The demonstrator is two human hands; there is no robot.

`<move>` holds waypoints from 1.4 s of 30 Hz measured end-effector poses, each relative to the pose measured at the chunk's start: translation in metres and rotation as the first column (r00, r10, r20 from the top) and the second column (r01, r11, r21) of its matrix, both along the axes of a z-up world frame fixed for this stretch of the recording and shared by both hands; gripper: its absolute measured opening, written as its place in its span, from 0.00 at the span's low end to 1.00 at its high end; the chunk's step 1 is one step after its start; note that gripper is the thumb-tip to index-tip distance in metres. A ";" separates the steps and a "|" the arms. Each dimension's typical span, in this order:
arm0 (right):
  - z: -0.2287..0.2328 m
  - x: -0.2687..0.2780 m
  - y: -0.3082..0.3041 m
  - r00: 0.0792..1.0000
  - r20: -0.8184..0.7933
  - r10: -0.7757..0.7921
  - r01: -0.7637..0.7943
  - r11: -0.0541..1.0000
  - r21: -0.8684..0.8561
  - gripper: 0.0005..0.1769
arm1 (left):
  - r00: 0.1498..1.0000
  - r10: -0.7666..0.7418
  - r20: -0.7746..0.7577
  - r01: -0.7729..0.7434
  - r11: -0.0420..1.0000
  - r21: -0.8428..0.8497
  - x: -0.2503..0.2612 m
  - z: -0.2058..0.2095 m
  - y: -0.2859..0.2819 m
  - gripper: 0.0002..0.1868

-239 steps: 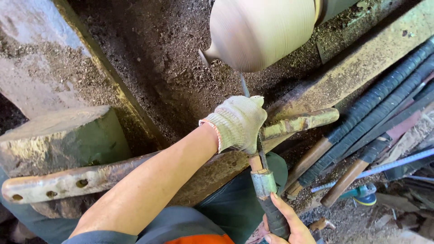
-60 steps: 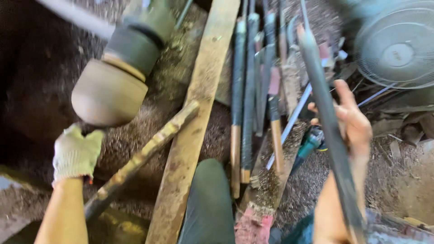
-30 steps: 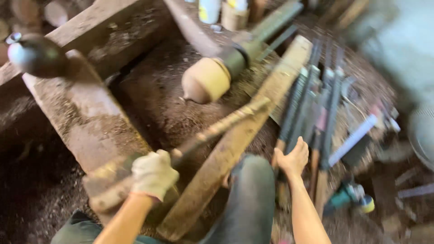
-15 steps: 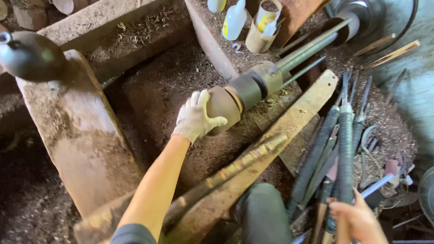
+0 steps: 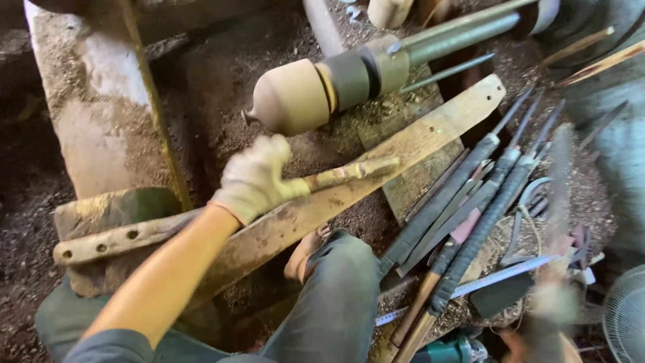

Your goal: The person sits at a foot-powered lathe and shapes a spinning wooden vessel, holding a long-handled cutting tool against the rotating wood with one gloved hand while steadying the tool rest. Near the end they stop the lathe, lift the shaped wooden pot off the machine, and set it down among other finished pieces.

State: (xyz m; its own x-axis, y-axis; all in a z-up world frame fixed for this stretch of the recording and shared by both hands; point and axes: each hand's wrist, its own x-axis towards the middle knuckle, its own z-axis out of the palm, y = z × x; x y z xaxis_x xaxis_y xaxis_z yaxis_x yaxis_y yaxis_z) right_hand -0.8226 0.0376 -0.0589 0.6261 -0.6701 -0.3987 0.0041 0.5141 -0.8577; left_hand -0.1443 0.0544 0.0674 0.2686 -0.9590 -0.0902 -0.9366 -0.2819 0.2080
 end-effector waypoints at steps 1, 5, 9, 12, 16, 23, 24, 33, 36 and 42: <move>-0.004 0.047 0.000 1.000 -0.028 0.010 -0.012 0.998 -0.064 0.54 | 0.999 0.043 -0.033 -0.031 0.954 0.299 -0.015 0.005 0.002 0.40; -0.017 0.175 0.036 0.977 0.210 0.035 -0.089 0.963 0.253 0.62 | 0.995 0.095 -0.003 -0.077 0.825 0.560 -0.029 -0.029 0.008 0.38; 0.007 0.217 0.028 0.933 0.350 0.081 -0.261 0.822 0.507 0.57 | 0.997 0.071 -0.006 -0.052 0.784 0.619 -0.031 -0.032 0.001 0.38; 0.046 0.249 0.006 0.900 -0.243 0.361 -0.309 0.924 0.224 0.53 | 0.998 0.037 -0.049 -0.001 0.801 0.598 -0.037 -0.020 -0.006 0.40; 0.067 0.253 -0.020 0.745 -0.373 0.552 -0.586 0.810 0.027 0.58 | 0.936 -0.218 -0.276 0.299 0.906 0.299 -0.051 -0.015 -0.027 0.30; 0.047 0.255 -0.001 0.964 -0.130 0.230 -0.131 0.845 0.519 0.58 | 0.885 -0.381 -0.267 0.372 0.924 -0.088 -0.069 -0.146 -0.043 0.36; 0.046 0.265 0.006 0.965 -0.136 0.222 -0.120 0.843 0.524 0.58 | 0.880 -0.388 -0.276 0.379 0.921 -0.086 -0.059 -0.123 -0.036 0.36; 0.112 0.384 0.026 0.884 -0.232 0.407 -0.295 0.868 0.400 0.60 | 0.846 -0.151 -0.512 0.319 0.912 0.258 -0.026 -0.067 -0.027 0.32; 0.124 0.410 0.025 0.725 -0.513 0.460 -0.184 0.847 0.499 0.63 | 0.868 -0.072 -0.491 0.360 0.772 0.523 -0.027 -0.073 -0.037 0.23; 0.092 0.389 0.051 0.840 -0.433 0.327 -0.367 0.930 -0.008 0.62 | 0.853 -0.002 -0.521 0.265 0.863 0.431 -0.022 -0.068 -0.037 0.17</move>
State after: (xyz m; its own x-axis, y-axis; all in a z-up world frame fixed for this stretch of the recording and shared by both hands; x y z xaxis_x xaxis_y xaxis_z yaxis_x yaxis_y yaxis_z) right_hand -0.4334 0.0888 0.0334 0.6119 -0.4846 -0.6251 -0.5284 0.3376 -0.7790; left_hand -0.1664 0.0173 -0.0007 -0.0656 -0.7822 -0.6196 -0.7808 -0.3464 0.5199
